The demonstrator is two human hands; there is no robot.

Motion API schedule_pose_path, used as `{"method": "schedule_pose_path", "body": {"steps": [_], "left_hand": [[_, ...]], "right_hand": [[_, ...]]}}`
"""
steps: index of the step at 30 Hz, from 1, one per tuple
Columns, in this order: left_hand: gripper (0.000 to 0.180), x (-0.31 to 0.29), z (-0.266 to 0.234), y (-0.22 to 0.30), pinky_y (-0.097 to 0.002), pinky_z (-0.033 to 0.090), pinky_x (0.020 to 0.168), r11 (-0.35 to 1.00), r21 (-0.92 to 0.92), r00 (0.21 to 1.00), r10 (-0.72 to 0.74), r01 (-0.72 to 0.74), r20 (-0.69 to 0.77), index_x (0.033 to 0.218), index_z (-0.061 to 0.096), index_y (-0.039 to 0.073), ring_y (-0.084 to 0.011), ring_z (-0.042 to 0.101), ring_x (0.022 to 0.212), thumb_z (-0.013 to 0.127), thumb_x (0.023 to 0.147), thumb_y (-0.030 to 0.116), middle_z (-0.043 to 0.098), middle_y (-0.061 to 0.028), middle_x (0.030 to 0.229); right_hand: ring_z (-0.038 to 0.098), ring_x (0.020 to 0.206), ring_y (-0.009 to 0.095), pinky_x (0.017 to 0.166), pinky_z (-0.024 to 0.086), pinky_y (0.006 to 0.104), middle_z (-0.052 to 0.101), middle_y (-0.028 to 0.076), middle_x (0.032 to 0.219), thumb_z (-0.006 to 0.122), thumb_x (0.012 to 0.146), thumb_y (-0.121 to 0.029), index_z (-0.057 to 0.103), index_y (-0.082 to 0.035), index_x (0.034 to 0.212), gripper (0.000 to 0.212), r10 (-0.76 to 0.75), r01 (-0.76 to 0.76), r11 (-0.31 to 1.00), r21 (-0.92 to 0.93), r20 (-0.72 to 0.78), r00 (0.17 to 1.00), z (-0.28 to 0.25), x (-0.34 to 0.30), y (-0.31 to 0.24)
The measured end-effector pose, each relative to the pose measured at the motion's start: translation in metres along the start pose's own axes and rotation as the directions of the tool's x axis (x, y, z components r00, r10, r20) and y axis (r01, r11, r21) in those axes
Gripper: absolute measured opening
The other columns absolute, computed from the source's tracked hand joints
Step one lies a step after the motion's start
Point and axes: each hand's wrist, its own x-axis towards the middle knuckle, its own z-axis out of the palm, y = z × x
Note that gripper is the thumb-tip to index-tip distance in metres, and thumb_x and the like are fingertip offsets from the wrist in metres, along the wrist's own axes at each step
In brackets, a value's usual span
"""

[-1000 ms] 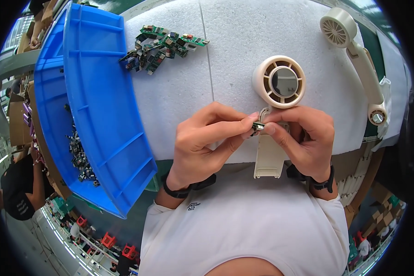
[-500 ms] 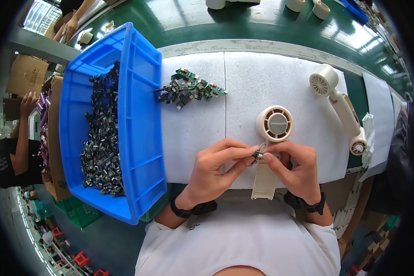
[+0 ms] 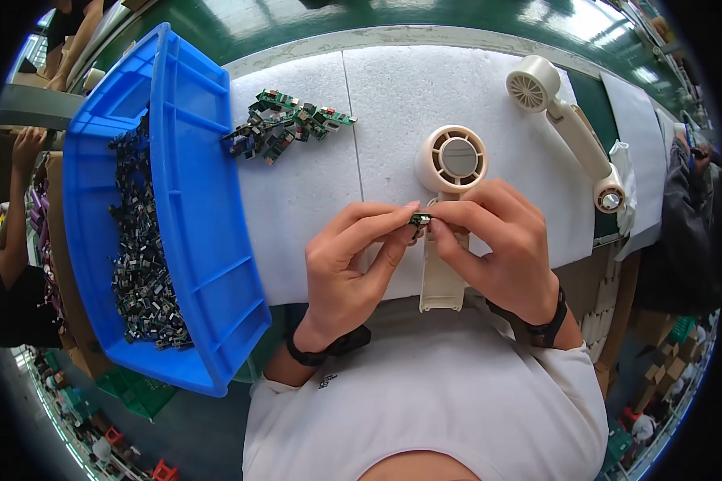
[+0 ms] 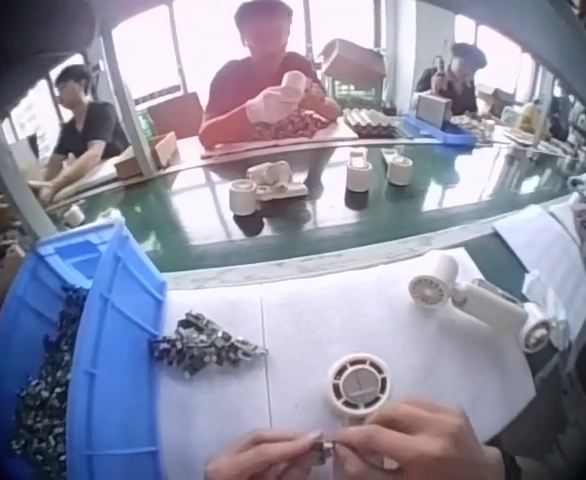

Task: Assembling small electronic components into plastic housings on a factory production line.

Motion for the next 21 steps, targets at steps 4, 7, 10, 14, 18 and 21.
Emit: {"method": "schedule_pose_path", "body": {"steps": [4,7,10,14,18,21], "left_hand": [[0.030,-0.001,-0.004,0.011,-0.0352,0.057,0.089,0.968,0.238,0.995,0.090,-0.079,-0.037,0.118,0.070,-0.002,-0.0277,0.068,0.105,0.068,0.089,-0.008,0.063,-0.0187,0.123],[0.032,0.005,-0.016,0.016,-0.0418,0.053,0.097,0.878,0.460,0.978,0.193,-0.136,-0.080,0.118,0.070,0.001,-0.0335,0.064,0.114,0.073,0.087,-0.001,0.061,-0.0215,0.130],[0.042,0.005,-0.026,0.017,-0.0495,0.040,0.110,0.492,0.871,0.924,0.326,0.014,-0.199,0.125,0.067,0.006,-0.0411,0.051,0.130,0.077,0.085,0.011,0.052,-0.0238,0.142],[0.049,0.005,-0.032,0.016,-0.0526,0.030,0.117,0.494,0.843,0.910,0.214,0.213,-0.355,0.134,0.061,0.008,-0.0420,0.039,0.138,0.074,0.087,0.017,0.043,-0.0216,0.149],[0.055,0.008,-0.034,0.008,-0.0519,0.032,0.116,0.402,0.890,0.925,0.212,0.213,-0.317,0.138,0.057,0.006,-0.0422,0.042,0.136,0.074,0.088,0.023,0.040,-0.0232,0.150],[0.054,0.007,-0.033,0.009,-0.0511,0.033,0.116,0.425,0.875,0.921,0.193,0.233,-0.339,0.136,0.057,0.004,-0.0422,0.043,0.135,0.073,0.089,0.025,0.040,-0.0237,0.150]], "right_hand": [[0.062,0.073,0.017,0.063,0.051,0.0299,0.064,0.004,0.085,0.079,0.077,-0.003,0.076,-0.009,0.103,0.026,-0.081,0.084,0.996,-0.043,0.068,0.994,-0.018,0.014,-0.001],[0.065,0.086,0.019,0.071,0.055,0.0303,0.066,0.007,0.103,0.080,0.080,-0.007,0.073,-0.010,0.113,0.034,-0.091,0.095,0.994,-0.044,0.093,0.991,-0.033,0.032,0.004],[0.065,0.091,0.021,0.077,0.056,0.0312,0.065,0.009,0.113,0.080,0.082,-0.009,0.069,-0.011,0.121,0.041,-0.082,0.077,0.997,0.029,0.252,0.964,-0.043,0.052,0.009],[0.066,0.095,0.022,0.083,0.056,0.0328,0.064,0.011,0.123,0.081,0.084,-0.012,0.064,-0.012,0.130,0.049,-0.177,0.081,0.979,0.189,0.578,0.797,-0.049,0.083,0.013],[0.066,0.096,0.021,0.084,0.057,0.0344,0.063,0.012,0.126,0.079,0.086,-0.014,0.061,-0.012,0.135,0.052,-0.246,0.039,0.962,0.269,0.804,0.541,-0.058,0.130,0.034],[0.066,0.098,0.017,0.082,0.060,0.0333,0.062,0.011,0.126,0.077,0.089,-0.021,0.058,-0.012,0.137,0.052,0.078,-0.244,0.969,0.036,0.896,0.438,-0.067,0.186,0.062]]}}
